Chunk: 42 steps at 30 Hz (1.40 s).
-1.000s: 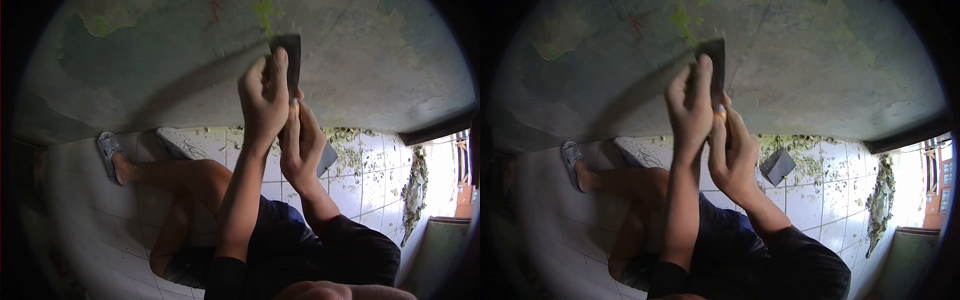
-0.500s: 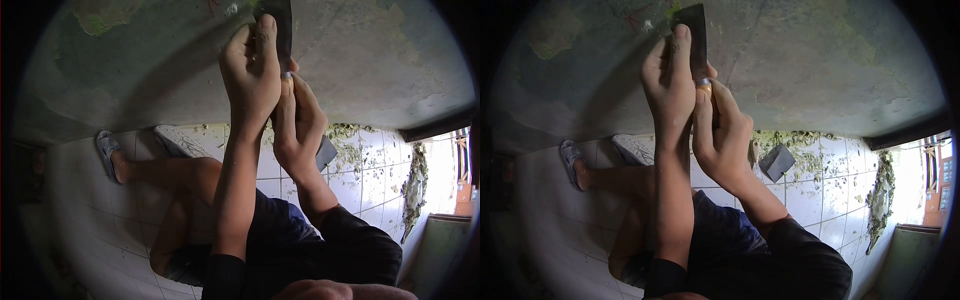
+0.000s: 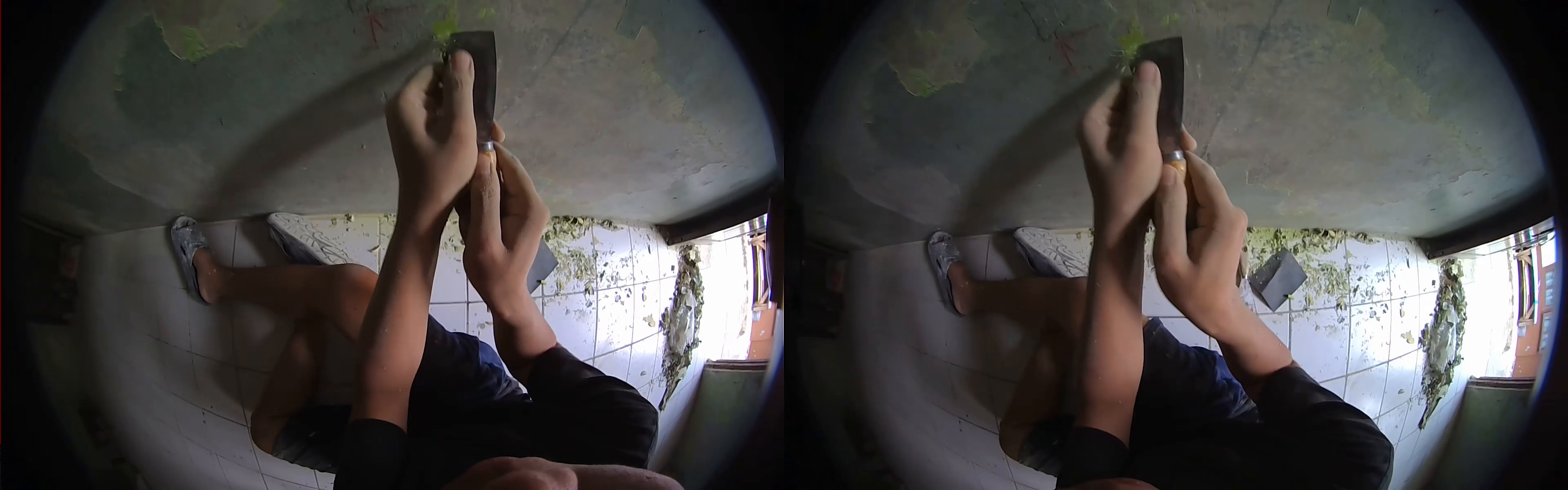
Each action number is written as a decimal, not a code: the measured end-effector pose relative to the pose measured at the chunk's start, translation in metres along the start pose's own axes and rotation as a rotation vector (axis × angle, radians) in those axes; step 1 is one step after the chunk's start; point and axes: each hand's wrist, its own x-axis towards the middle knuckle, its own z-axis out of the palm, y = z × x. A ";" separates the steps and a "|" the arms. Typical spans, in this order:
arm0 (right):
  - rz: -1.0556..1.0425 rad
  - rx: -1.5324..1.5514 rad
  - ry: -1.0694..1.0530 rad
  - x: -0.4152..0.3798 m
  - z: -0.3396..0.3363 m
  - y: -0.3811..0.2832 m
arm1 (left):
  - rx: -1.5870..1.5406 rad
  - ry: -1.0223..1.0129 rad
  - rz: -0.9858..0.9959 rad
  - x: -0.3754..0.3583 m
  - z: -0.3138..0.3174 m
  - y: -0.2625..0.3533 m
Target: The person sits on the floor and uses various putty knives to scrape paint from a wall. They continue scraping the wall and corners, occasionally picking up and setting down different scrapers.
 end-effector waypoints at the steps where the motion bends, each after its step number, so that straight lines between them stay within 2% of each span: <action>1: -0.012 0.004 -0.005 -0.002 0.001 -0.005 | 0.003 0.003 -0.016 0.000 -0.001 0.002; 4: -0.001 0.039 -0.003 -0.003 0.001 -0.002 | -0.012 -0.005 -0.023 -0.004 -0.003 0.003; 6: -0.073 -0.001 -0.011 0.014 0.006 -0.005 | 0.118 -0.018 0.136 0.003 -0.004 -0.003; 8: -0.116 -0.131 -0.022 0.020 0.000 -0.006 | 0.013 0.017 0.227 0.021 0.001 0.005; 9: -0.088 0.016 -0.031 0.024 0.007 -0.009 | 0.003 0.021 0.157 0.016 0.004 0.015; 10: -0.098 0.020 -0.031 0.024 0.005 -0.011 | -0.004 0.022 0.115 0.015 0.008 0.029; 12: -0.156 -0.109 0.004 0.013 0.001 -0.014 | 0.144 0.001 0.258 0.017 -0.002 0.007; 13: -0.068 -0.053 0.004 0.008 0.000 -0.014 | 0.094 0.011 0.155 0.010 0.003 0.008; 14: -0.022 -0.017 -0.001 0.007 0.000 -0.013 | 0.077 0.004 0.169 0.009 0.005 0.007; 17: 0.023 0.027 0.013 0.006 0.002 -0.012 | -0.016 0.054 0.014 0.006 0.010 0.012; 20: -0.041 -0.012 0.003 0.006 0.000 -0.011 | -0.009 0.035 0.077 0.006 0.008 0.011; 22: -0.005 -0.010 -0.016 0.010 -0.001 -0.014 | -0.028 0.015 0.096 0.011 0.009 0.010; 23: -0.039 -0.015 -0.016 0.008 0.001 -0.017 | -0.071 0.053 0.036 0.010 0.011 0.014; 24: -0.076 -0.031 -0.013 0.008 0.001 -0.020 | -0.047 0.059 0.062 0.014 0.007 0.010; 26: 0.039 -0.013 -0.014 0.008 -0.004 -0.012 | 0.017 0.041 0.144 0.009 0.007 0.005; 27: 0.022 0.000 -0.015 0.011 -0.001 -0.011 | 0.056 0.054 0.116 0.009 0.008 0.005; 29: -0.034 0.008 -0.001 0.016 0.000 -0.006 | 0.059 0.059 0.193 0.026 0.005 0.009; 34: -0.086 0.004 -0.004 0.017 -0.005 -0.001 | 0.154 0.096 0.223 0.013 0.009 -0.003; 35: -0.113 0.034 0.004 0.022 -0.002 -0.001 | 0.251 0.108 0.305 0.022 0.007 -0.001; 36: -0.121 0.038 0.002 0.029 -0.003 0.001 | 0.250 0.110 0.314 0.029 0.005 -0.004; 38: -0.130 -0.123 -0.080 0.041 -0.001 -0.021 | 0.003 0.117 0.225 0.027 0.017 0.030; 39: -0.179 -0.132 -0.077 0.039 -0.001 -0.021 | 0.009 0.117 0.191 0.026 0.017 0.034; 42: -0.112 -0.150 -0.032 0.017 -0.009 -0.011 | 0.288 0.120 0.289 0.016 0.003 0.001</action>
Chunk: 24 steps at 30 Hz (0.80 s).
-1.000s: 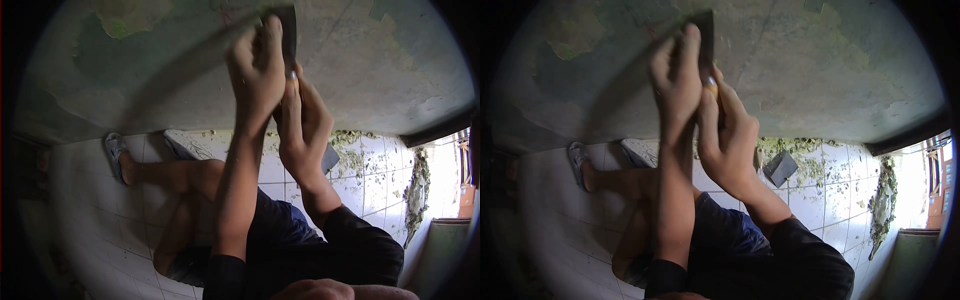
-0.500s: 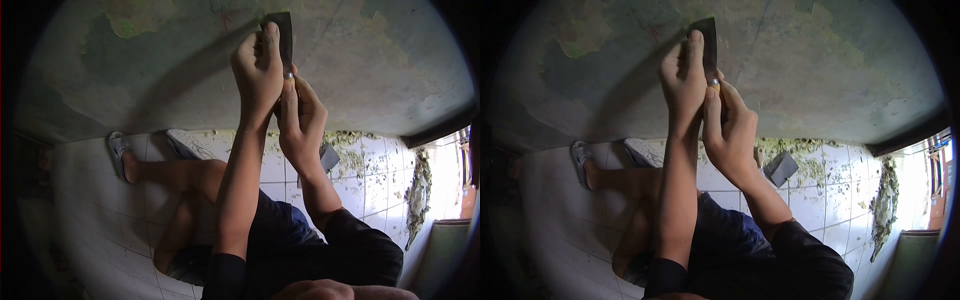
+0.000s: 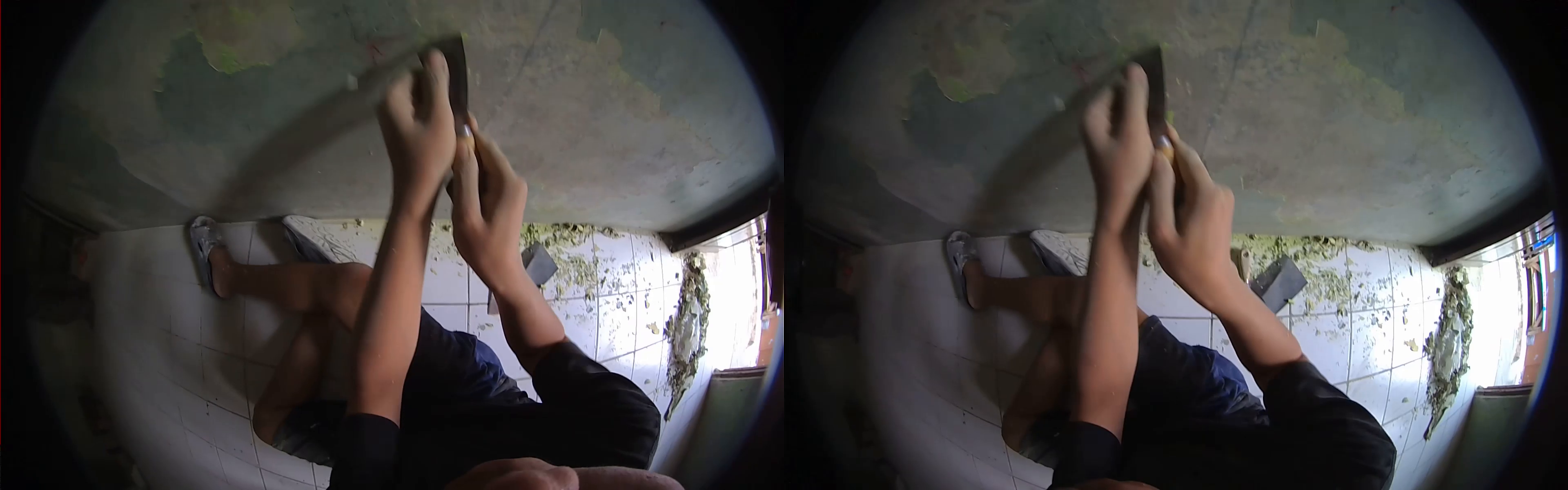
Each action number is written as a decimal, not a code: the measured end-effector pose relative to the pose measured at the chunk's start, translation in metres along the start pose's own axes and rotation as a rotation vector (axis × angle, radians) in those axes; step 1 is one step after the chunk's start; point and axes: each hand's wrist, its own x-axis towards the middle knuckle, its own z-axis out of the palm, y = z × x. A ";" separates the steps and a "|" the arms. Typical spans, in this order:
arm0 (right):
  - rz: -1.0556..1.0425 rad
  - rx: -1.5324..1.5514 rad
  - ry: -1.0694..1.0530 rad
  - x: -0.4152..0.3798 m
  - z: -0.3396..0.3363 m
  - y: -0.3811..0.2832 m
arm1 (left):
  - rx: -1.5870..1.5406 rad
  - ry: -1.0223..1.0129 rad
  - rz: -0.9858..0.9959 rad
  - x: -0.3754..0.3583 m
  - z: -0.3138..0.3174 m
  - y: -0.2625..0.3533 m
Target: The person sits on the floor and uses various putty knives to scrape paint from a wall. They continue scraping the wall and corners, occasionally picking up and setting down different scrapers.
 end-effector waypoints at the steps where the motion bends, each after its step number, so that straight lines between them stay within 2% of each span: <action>1: 0.033 0.002 -0.009 -0.004 0.000 0.002 | 0.101 0.005 0.059 -0.005 -0.002 0.001; 2: 0.026 0.003 -0.012 -0.003 0.001 0.007 | 0.001 -0.027 -0.097 -0.015 -0.003 0.000; 4: -0.002 0.002 0.015 -0.005 0.003 0.010 | -0.096 0.008 -0.145 -0.008 0.001 -0.010; 6: 0.050 -0.040 -0.019 -0.001 -0.002 0.003 | -0.231 0.023 -0.161 -0.001 0.004 0.024; 9: 0.014 0.017 0.022 -0.003 0.002 0.001 | -0.206 -0.008 -0.152 -0.006 0.000 0.001; 12: 0.001 0.117 0.074 0.005 0.011 0.007 | -0.145 -0.018 -0.113 0.004 0.003 0.003; 13: -0.018 0.025 0.035 0.012 0.009 -0.001 | -0.199 -0.001 -0.053 0.013 0.002 0.010; 14: -0.059 0.059 0.046 0.017 0.013 -0.005 | -0.251 0.014 -0.006 0.016 0.002 0.020; 15: -0.026 0.033 0.027 0.013 0.009 -0.010 | -0.297 0.005 -0.121 0.013 0.002 0.034; 16: -0.009 0.018 0.007 0.011 0.008 -0.015 | -0.297 0.005 -0.113 0.009 0.000 0.030; 18: 0.052 -0.018 0.015 -0.009 0.000 -0.001 | -0.009 -0.073 -0.022 -0.004 -0.005 0.001; 19: 0.083 -0.036 0.004 -0.021 -0.006 0.012 | 0.063 -0.074 -0.045 -0.018 -0.004 -0.022; 20: 0.202 -0.021 -0.041 -0.033 -0.015 0.019 | 0.191 -0.130 -0.105 -0.033 -0.009 -0.036; 22: 0.236 -0.108 -0.079 -0.058 -0.034 0.054 | 0.065 -0.302 -0.465 -0.068 -0.013 -0.058; 23: 0.309 -0.192 -0.138 -0.071 -0.047 0.070 | 0.197 -0.435 -0.521 -0.084 -0.019 -0.081; 24: 0.306 -0.278 -0.144 -0.084 -0.058 0.086 | 0.351 -0.536 -0.572 -0.095 -0.021 -0.072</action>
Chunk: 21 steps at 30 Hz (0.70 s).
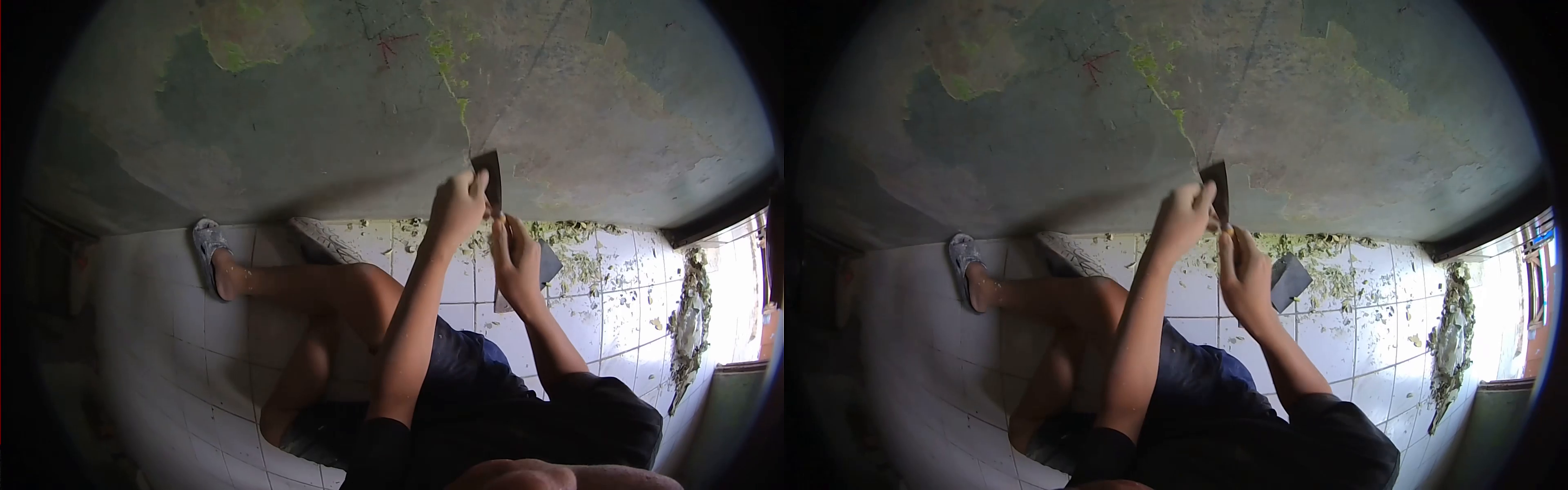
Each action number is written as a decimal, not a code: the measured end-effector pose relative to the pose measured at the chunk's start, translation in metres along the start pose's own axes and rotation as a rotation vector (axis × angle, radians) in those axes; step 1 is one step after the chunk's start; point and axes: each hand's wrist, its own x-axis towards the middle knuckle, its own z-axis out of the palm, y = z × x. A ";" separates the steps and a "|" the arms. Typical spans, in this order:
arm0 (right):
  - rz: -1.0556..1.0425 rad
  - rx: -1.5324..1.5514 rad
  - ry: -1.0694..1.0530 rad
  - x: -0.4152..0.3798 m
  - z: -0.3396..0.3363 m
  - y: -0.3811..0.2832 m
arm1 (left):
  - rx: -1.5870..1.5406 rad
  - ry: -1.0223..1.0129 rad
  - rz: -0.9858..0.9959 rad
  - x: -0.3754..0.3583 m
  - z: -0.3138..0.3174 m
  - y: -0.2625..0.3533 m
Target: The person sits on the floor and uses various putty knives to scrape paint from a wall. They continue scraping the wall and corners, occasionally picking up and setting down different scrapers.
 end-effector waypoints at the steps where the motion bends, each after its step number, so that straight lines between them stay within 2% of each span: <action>1: 0.018 -0.072 -0.019 -0.008 -0.009 0.009 | 0.082 -0.082 -0.057 -0.005 0.007 -0.011; 2: 0.035 -0.144 -0.038 -0.015 -0.017 0.016 | 0.081 -0.089 -0.064 -0.009 0.018 -0.025; 4: 0.048 -0.151 -0.064 -0.027 -0.031 0.029 | 0.424 -0.168 0.013 -0.013 0.035 -0.034; 6: 0.041 -0.149 -0.072 -0.027 -0.038 0.034 | 0.382 -0.238 -0.026 -0.012 0.045 -0.024; 8: 0.042 -0.107 -0.046 -0.028 -0.045 0.034 | 0.336 -0.163 -0.092 -0.014 0.052 -0.008; 10: 0.008 -0.132 -0.043 -0.023 -0.054 0.024 | 0.355 -0.143 -0.055 -0.016 0.050 0.005; 12: -0.029 -0.154 -0.036 -0.015 -0.066 0.005 | 0.488 -0.097 0.069 -0.016 0.039 0.021; 14: -0.022 -0.215 -0.017 -0.009 -0.081 -0.016 | 0.527 -0.074 0.090 -0.029 0.022 0.053; 16: -0.084 -0.183 0.062 -0.002 -0.092 -0.021 | 0.579 0.032 0.133 -0.034 0.010 0.073; 18: -0.215 -0.236 0.260 0.004 -0.107 -0.038 | 0.604 0.096 0.164 -0.042 -0.003 0.100; 19: -0.228 -0.235 0.266 0.011 -0.111 -0.041 | 0.621 0.145 0.182 -0.047 -0.008 0.114; 21: -0.514 -0.240 0.547 0.028 -0.112 -0.036 | 0.642 0.214 0.228 -0.057 -0.016 0.136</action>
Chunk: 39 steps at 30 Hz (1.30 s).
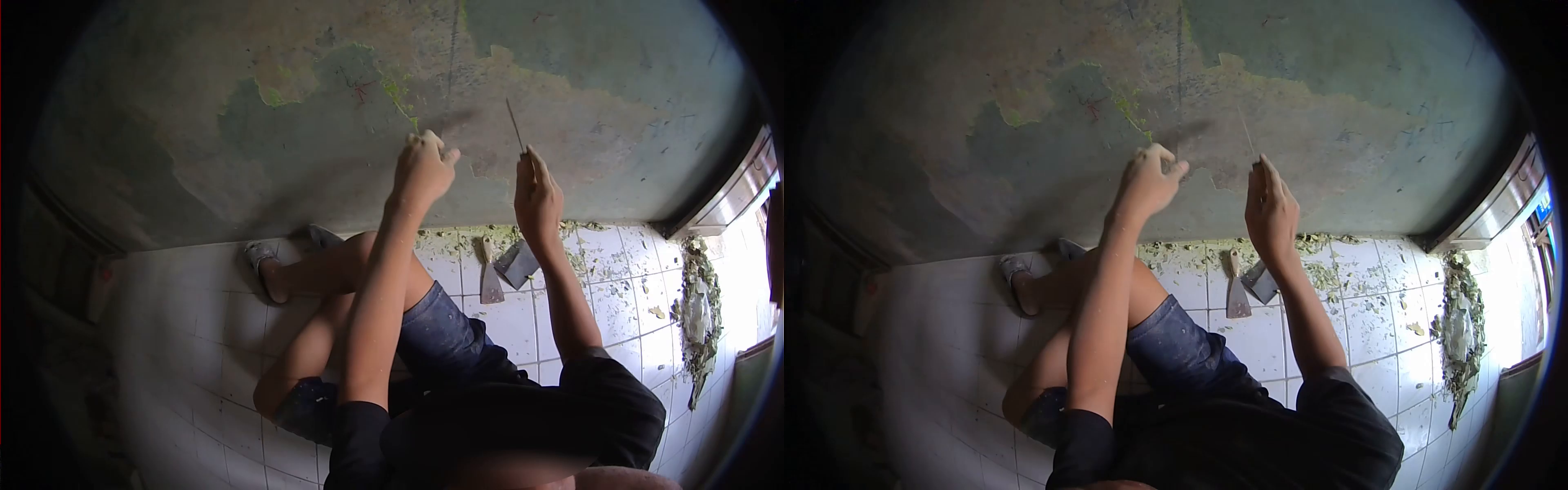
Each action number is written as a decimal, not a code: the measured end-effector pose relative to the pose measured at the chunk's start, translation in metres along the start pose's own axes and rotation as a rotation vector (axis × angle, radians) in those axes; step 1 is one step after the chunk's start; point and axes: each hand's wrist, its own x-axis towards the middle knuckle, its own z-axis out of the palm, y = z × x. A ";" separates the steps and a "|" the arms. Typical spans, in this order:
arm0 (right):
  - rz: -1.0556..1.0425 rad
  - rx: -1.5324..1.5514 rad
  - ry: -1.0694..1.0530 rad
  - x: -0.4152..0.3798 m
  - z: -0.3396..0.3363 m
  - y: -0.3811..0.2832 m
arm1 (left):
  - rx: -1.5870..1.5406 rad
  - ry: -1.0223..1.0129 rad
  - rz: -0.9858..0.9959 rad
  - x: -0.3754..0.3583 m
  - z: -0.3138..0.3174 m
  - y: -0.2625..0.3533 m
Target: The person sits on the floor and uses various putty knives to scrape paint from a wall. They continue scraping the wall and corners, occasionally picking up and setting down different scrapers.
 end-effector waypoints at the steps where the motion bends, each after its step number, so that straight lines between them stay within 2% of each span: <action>1: -0.009 -0.004 0.006 0.004 0.008 0.011 | 0.029 0.067 0.021 -0.001 -0.009 0.004; 3: -0.162 -0.106 -0.073 0.003 0.021 0.038 | 0.031 0.127 0.076 -0.002 -0.019 0.008; 4: -0.160 -0.116 -0.065 -0.001 0.022 0.042 | 0.044 0.183 0.121 -0.003 -0.023 0.008; 7: -0.063 -0.068 -0.027 -0.022 0.023 0.053 | -0.042 0.161 0.107 -0.006 -0.033 0.009; 9: 0.127 -0.219 -0.307 -0.047 0.017 0.077 | -0.029 0.153 0.112 -0.012 -0.036 0.011; 10: 0.157 -0.245 -0.284 -0.069 0.008 0.082 | -0.035 0.154 0.123 -0.015 -0.038 0.010; 12: 0.034 -0.326 -0.188 -0.133 -0.007 0.120 | -0.054 0.108 0.113 -0.022 -0.048 0.015; 13: 0.099 -0.387 -0.237 -0.170 -0.024 0.132 | -0.054 0.096 0.125 -0.028 -0.055 0.020; 14: -0.023 -0.372 -0.239 -0.204 -0.041 0.151 | -0.118 0.052 0.094 -0.033 -0.062 0.025; 15: 0.054 -0.476 -0.344 -0.248 -0.056 0.178 | -0.181 0.011 0.060 -0.036 -0.068 0.028; 17: 0.219 -0.598 -0.359 -0.294 -0.101 0.158 | -0.205 -0.020 0.055 -0.036 -0.074 0.033; 20: 0.240 -0.644 -0.361 -0.341 -0.145 0.147 | -0.201 -0.010 0.097 -0.029 -0.078 0.040; 24: 0.268 -0.633 -0.337 -0.365 -0.160 0.143 | -0.195 -0.012 0.106 -0.018 -0.078 0.051; 27: 0.315 -0.543 -0.327 -0.345 -0.149 0.127 | -0.126 0.028 0.154 -0.012 -0.071 0.053; 29: 0.289 -0.355 -0.255 -0.316 -0.127 0.115 | 0.078 0.030 0.244 -0.009 -0.068 0.048; 31: 0.335 -0.175 -0.217 -0.284 -0.085 0.108 | 0.108 0.052 0.214 -0.007 -0.070 0.039; 33: 0.220 -0.061 -0.191 -0.222 -0.044 0.079 | 0.232 0.010 0.234 -0.009 -0.078 0.029; 35: 0.226 0.054 -0.187 -0.164 0.003 0.045 | 0.261 -0.011 0.166 -0.008 -0.090 0.016; 37: 0.076 0.238 -0.140 -0.102 0.031 -0.001 | 0.265 -0.127 0.045 -0.007 -0.106 -0.001; 39: 0.050 0.313 -0.200 -0.052 0.050 -0.037 | 0.341 -0.101 -0.013 -0.009 -0.124 -0.020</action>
